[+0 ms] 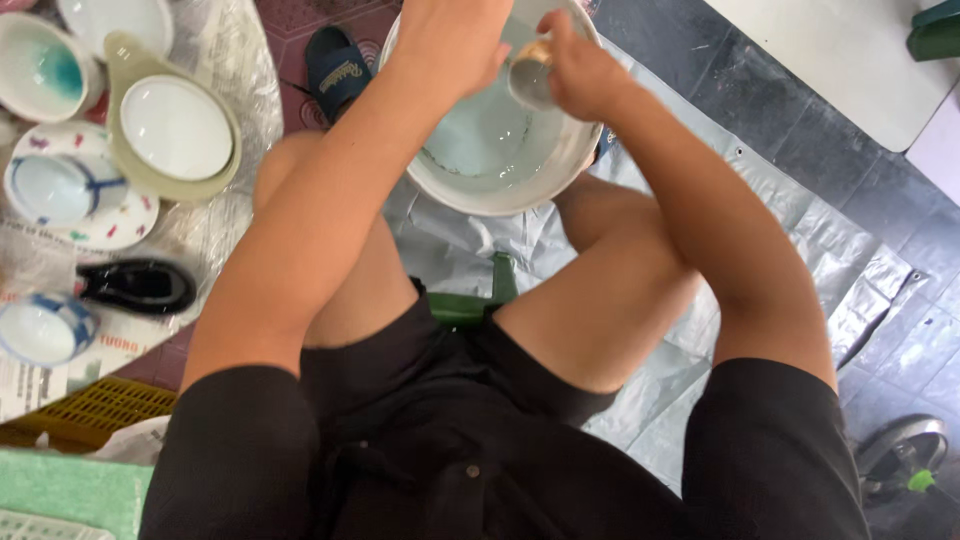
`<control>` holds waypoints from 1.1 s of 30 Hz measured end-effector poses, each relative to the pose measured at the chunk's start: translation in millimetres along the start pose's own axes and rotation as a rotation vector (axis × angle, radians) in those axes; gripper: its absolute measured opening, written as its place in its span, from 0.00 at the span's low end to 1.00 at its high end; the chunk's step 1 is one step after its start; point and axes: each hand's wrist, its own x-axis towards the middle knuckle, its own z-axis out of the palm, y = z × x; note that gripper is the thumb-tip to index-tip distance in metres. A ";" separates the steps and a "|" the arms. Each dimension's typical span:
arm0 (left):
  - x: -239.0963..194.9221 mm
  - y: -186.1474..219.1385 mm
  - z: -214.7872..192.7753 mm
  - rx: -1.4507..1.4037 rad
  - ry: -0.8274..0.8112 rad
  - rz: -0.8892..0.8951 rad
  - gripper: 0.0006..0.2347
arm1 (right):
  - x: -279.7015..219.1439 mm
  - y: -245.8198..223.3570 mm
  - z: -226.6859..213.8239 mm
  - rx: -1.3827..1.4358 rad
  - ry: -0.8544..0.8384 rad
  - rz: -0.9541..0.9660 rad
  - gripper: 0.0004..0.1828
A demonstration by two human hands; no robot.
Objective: The person sits on a low stool and washes various ceramic items, including a black bowl and several small cups, in a white bucket of water. They scrub the items by hand, rinse them, and place them on a nearby surface covered with newspaper.
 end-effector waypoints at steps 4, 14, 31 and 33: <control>-0.5 -24.2 11.2 0.072 -0.468 -0.137 0.19 | 30.2 11.9 52.7 -0.013 -0.016 -0.014 0.26; 10.9 -44.9 22.6 -0.162 -0.416 -0.104 0.31 | 57.5 57.6 117.9 0.169 -0.151 0.046 0.21; 4.6 -45.8 26.0 -0.112 -0.540 -0.108 0.35 | 71.3 47.0 118.1 -0.328 -0.062 0.072 0.34; 3.6 -50.3 29.3 -0.116 -0.560 -0.111 0.35 | 79.0 52.7 130.7 -0.542 -0.114 -0.062 0.36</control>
